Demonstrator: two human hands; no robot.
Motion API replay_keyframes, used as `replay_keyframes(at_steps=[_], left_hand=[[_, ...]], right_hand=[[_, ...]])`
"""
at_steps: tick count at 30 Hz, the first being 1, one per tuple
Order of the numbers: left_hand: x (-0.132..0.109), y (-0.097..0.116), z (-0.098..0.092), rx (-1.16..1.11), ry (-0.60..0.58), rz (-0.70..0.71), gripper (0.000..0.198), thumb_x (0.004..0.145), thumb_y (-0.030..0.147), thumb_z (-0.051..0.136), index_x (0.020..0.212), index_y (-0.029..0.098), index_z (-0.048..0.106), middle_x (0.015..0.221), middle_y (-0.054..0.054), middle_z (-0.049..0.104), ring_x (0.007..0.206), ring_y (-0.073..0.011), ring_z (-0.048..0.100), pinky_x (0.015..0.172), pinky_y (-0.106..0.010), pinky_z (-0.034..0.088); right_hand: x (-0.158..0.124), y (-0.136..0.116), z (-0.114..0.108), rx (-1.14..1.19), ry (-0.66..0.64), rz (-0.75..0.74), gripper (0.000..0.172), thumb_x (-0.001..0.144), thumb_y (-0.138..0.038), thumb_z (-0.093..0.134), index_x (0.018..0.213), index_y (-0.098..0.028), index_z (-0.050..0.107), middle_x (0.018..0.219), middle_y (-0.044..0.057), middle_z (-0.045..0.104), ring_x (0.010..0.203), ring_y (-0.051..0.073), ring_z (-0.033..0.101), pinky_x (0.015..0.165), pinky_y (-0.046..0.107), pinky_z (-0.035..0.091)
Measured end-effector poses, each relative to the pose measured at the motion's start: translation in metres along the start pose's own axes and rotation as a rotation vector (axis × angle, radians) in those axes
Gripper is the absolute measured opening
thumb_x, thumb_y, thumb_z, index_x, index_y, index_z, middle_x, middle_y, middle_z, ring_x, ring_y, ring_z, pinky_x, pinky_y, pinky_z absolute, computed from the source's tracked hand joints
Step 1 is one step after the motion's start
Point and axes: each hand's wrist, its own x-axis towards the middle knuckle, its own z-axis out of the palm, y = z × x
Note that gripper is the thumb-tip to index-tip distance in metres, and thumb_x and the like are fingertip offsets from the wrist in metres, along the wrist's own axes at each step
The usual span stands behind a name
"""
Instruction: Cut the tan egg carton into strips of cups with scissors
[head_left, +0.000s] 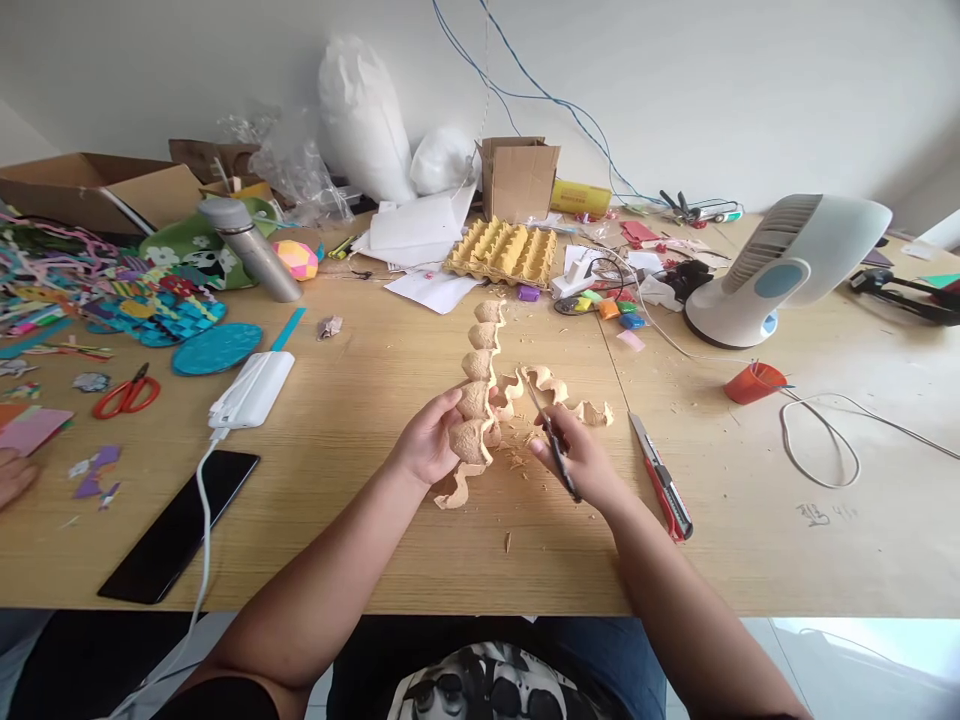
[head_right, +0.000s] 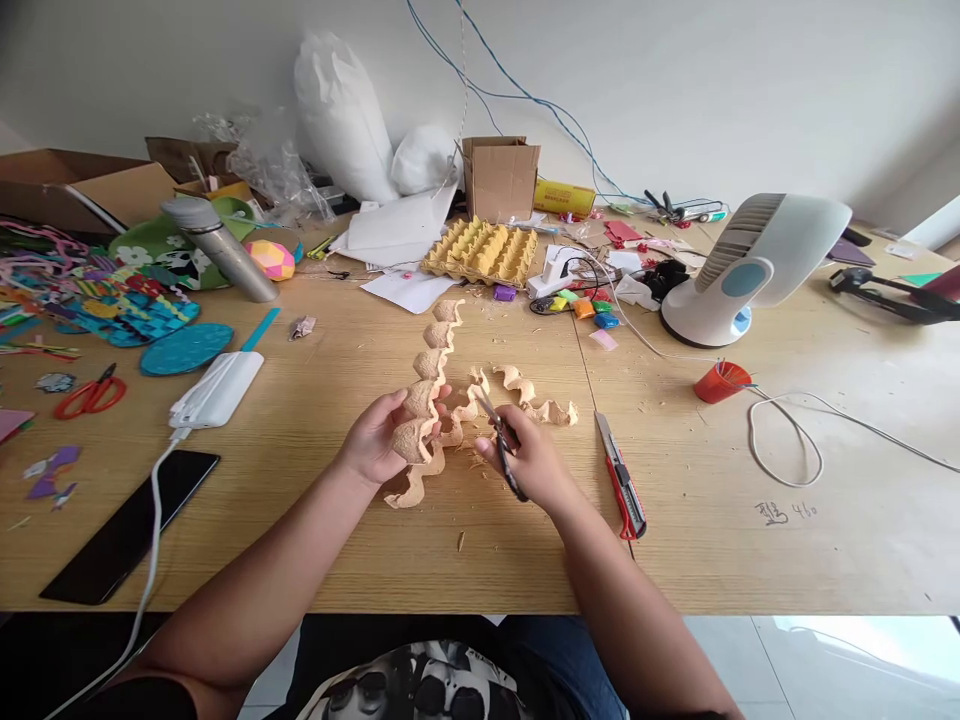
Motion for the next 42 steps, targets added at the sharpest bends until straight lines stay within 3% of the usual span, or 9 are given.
replay_keyframes(at_steps=[3,6,11,15,21,25,30,37,42], left_hand=[[0.000,-0.001,0.002,0.066,0.014,0.104,0.031,0.088,0.030,0.078,0.117,0.017,0.076,0.110,-0.006,0.081,0.093,-0.0190,0.076,0.078,-0.027,0.062],[0.000,-0.001,0.003,0.128,-0.012,0.174,0.036,0.087,0.030,0.079,0.121,0.019,0.075,0.113,-0.005,0.081,0.099,-0.0181,0.076,0.084,-0.025,0.061],[0.001,-0.001,0.001,0.160,-0.003,0.222,0.039,0.086,0.032,0.080,0.123,0.021,0.075,0.116,-0.004,0.081,0.102,-0.0170,0.075,0.089,-0.025,0.060],[0.003,0.001,0.000,0.155,0.023,0.255,0.041,0.084,0.031,0.083,0.123,0.021,0.075,0.114,-0.004,0.080,0.098,-0.0160,0.076,0.084,-0.023,0.060],[0.004,0.003,-0.001,0.154,0.046,0.285,0.044,0.084,0.030,0.084,0.126,0.023,0.073,0.111,-0.002,0.080,0.092,-0.0140,0.075,0.079,-0.022,0.059],[0.002,0.002,-0.001,0.176,0.041,0.275,0.044,0.085,0.031,0.083,0.127,0.023,0.073,0.116,-0.003,0.079,0.096,-0.0147,0.075,0.080,-0.022,0.060],[-0.001,-0.001,0.001,0.169,0.017,0.228,0.044,0.085,0.030,0.084,0.127,0.023,0.073,0.116,-0.001,0.079,0.091,-0.0128,0.074,0.078,-0.021,0.060],[-0.003,-0.008,0.002,0.055,-0.054,0.089,0.039,0.084,0.030,0.082,0.121,0.022,0.073,0.115,-0.005,0.080,0.097,-0.0196,0.077,0.084,-0.030,0.062],[-0.005,-0.009,0.004,0.095,-0.025,0.116,0.043,0.082,0.030,0.083,0.123,0.025,0.071,0.120,-0.004,0.078,0.097,-0.0189,0.076,0.079,-0.029,0.061]], right_hand=[[0.002,0.001,0.004,-0.327,0.072,-0.010,0.032,0.092,-0.049,0.071,0.107,-0.022,0.062,0.086,0.001,0.059,0.079,0.021,0.057,0.074,0.032,0.043],[0.002,0.002,0.006,-0.417,0.061,-0.052,0.024,0.094,-0.040,0.070,0.108,-0.022,0.063,0.090,0.003,0.063,0.083,0.022,0.060,0.076,0.032,0.043],[0.001,-0.001,0.005,-0.344,-0.058,-0.114,0.028,0.095,-0.046,0.072,0.108,-0.022,0.067,0.084,0.001,0.062,0.074,0.018,0.058,0.068,0.029,0.040],[-0.001,-0.005,0.004,-0.290,-0.117,-0.145,0.033,0.096,-0.052,0.071,0.108,-0.021,0.068,0.082,0.001,0.061,0.073,0.018,0.055,0.067,0.029,0.039],[-0.001,-0.003,0.003,-0.221,-0.123,-0.094,0.034,0.095,-0.052,0.072,0.106,-0.021,0.067,0.077,-0.001,0.057,0.070,0.017,0.052,0.065,0.028,0.038],[-0.001,-0.003,0.003,-0.226,-0.152,-0.118,0.034,0.094,-0.051,0.073,0.108,-0.021,0.068,0.080,-0.001,0.059,0.071,0.017,0.054,0.066,0.028,0.039],[-0.002,-0.003,0.008,-0.293,-0.050,-0.191,0.031,0.093,-0.046,0.077,0.111,-0.022,0.069,0.087,0.004,0.066,0.078,0.019,0.059,0.071,0.030,0.043],[-0.004,-0.002,0.011,-0.344,0.032,-0.248,0.034,0.095,-0.051,0.072,0.111,-0.021,0.071,0.088,0.007,0.069,0.077,0.021,0.063,0.071,0.031,0.046],[-0.005,0.000,0.010,-0.427,0.066,-0.248,0.032,0.097,-0.049,0.070,0.113,-0.022,0.072,0.087,0.007,0.070,0.076,0.021,0.062,0.069,0.031,0.045]])
